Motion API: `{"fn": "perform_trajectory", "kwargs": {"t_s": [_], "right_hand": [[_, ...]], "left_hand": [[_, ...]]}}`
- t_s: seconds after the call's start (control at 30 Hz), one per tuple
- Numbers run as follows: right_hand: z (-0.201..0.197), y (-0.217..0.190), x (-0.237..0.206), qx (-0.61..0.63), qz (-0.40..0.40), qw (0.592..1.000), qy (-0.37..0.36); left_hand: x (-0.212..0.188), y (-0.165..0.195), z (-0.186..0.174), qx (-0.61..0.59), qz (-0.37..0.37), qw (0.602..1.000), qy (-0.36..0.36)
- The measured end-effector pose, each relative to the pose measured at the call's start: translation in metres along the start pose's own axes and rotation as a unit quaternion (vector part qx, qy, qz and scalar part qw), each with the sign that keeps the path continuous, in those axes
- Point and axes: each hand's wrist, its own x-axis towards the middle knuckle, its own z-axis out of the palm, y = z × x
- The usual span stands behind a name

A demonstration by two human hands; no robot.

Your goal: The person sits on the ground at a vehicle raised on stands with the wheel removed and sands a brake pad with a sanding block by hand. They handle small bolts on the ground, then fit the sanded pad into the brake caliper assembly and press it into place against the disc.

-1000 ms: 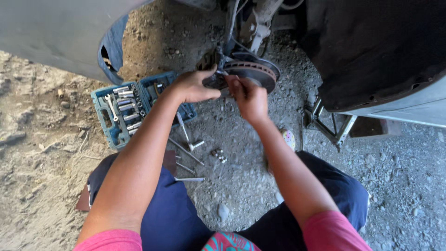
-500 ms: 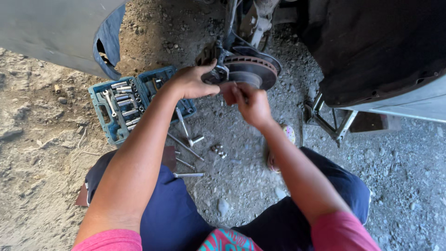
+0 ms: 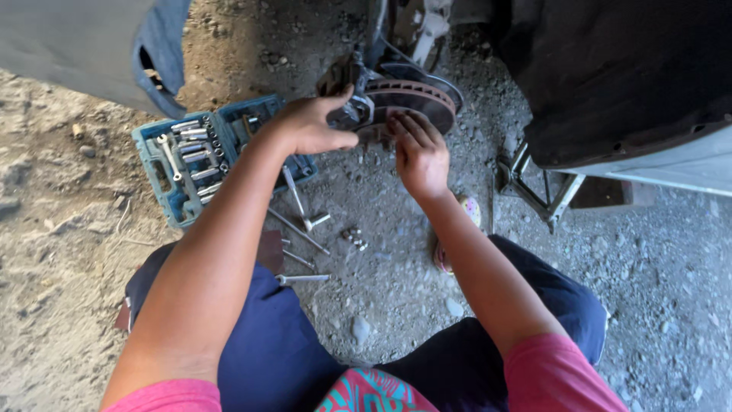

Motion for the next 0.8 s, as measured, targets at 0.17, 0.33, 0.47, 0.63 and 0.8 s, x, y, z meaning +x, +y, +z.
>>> {"fn": "perform_trajectory", "kwargs": {"t_s": [0.17, 0.33, 0.47, 0.63, 0.8], "right_hand": [[0.006, 0.014, -0.014, 0.064, 0.090, 0.993, 0.043], [0.045, 0.044, -0.073, 0.190, 0.347, 0.912, 0.103], [0.062, 0.068, -0.140, 0.240, 0.520, 0.820, -0.010], [0.066, 0.064, -0.122, 0.413, 0.478, 0.745, 0.216], [0.045, 0.026, -0.059, 0.156, 0.341, 0.906, 0.194]], "left_hand": [[0.002, -0.002, 0.000, -0.003, 0.003, 1.000, -0.004], [0.002, 0.006, -0.002, -0.002, -0.027, 1.000, -0.008], [-0.002, 0.009, 0.000, -0.008, 0.051, 0.998, 0.023], [-0.009, 0.003, 0.008, -0.018, -0.007, 1.000, -0.007], [-0.001, 0.004, 0.008, 0.001, 0.008, 1.000, 0.014]]}}
